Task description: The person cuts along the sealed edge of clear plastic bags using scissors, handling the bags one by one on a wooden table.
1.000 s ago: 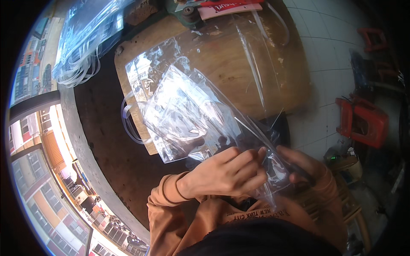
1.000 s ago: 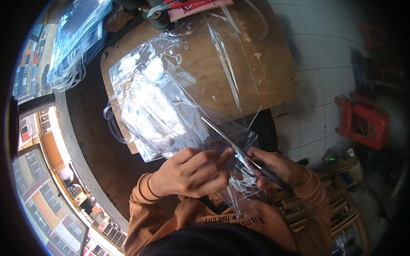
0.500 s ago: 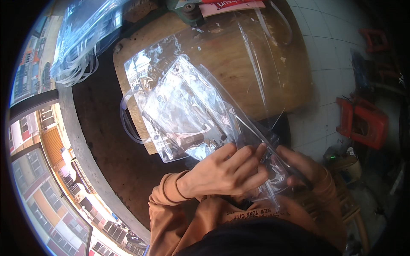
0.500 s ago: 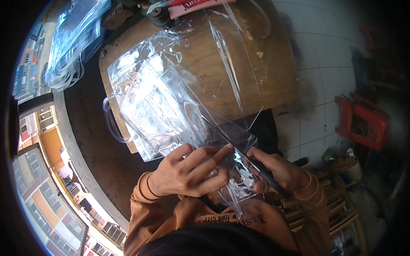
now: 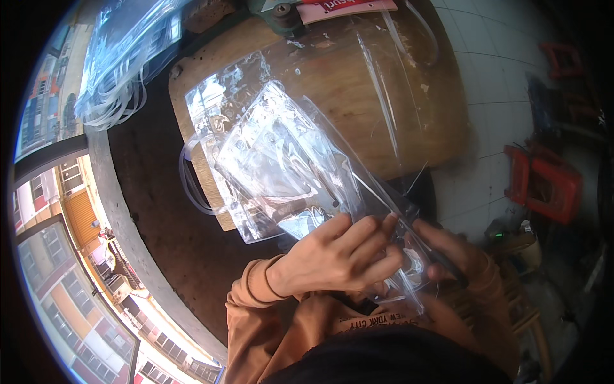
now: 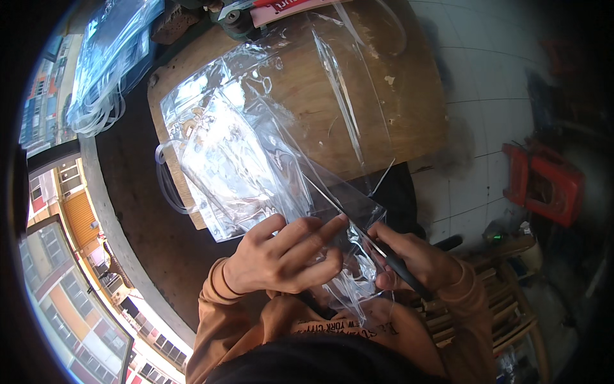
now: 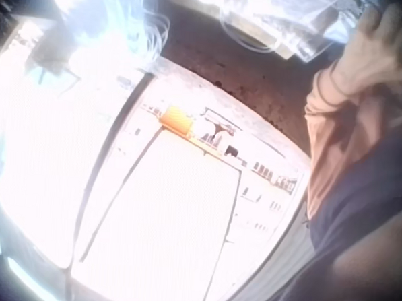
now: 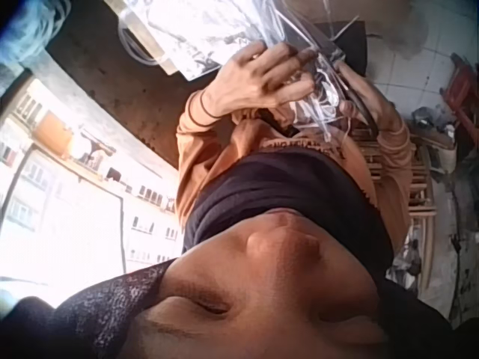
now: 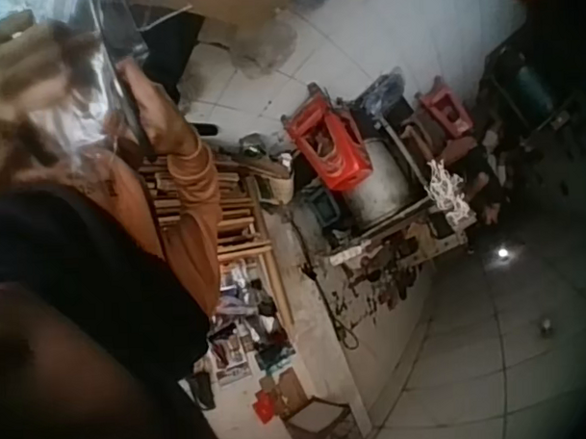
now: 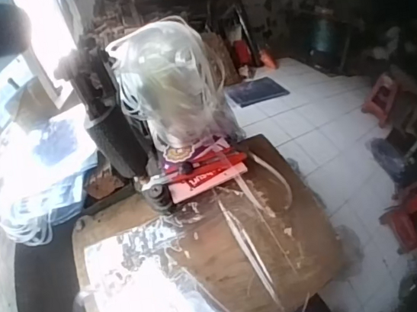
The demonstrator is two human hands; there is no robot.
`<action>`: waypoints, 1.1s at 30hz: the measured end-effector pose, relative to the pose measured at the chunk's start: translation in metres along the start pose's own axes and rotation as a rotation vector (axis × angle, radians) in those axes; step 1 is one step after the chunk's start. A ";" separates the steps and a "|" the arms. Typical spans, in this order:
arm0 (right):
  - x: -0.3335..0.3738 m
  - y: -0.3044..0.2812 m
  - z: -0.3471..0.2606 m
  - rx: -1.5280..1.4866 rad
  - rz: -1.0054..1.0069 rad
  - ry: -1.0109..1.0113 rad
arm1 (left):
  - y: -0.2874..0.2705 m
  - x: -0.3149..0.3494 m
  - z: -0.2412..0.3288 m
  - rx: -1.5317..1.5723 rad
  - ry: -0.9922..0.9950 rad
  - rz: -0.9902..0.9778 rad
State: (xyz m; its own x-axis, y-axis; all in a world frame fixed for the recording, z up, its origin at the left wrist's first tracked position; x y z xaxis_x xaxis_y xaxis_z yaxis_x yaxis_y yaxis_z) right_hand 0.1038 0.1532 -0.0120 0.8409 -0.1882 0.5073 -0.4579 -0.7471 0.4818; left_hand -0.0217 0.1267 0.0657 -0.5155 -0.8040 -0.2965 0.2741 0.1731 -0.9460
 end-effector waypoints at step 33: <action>-0.004 -0.006 0.007 -0.035 -0.039 0.001 | -0.001 0.000 0.002 -0.018 -0.025 0.002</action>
State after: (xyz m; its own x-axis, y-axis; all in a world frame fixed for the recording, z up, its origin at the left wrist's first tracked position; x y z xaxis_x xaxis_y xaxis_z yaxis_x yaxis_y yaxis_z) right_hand 0.1055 0.1544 -0.0218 0.8581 -0.1585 0.4884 -0.4346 -0.7308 0.5264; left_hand -0.0202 0.1250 0.0668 -0.4944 -0.8176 -0.2951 0.2600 0.1848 -0.9477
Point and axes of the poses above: each hand's wrist, its own x-axis away from the middle knuckle, its own y-axis out of the palm, z = x × y, the point moved 8 cm from there along -x, towards the middle knuckle, and after that the axes turned 9 degrees about -x, right-handed, at the moved point
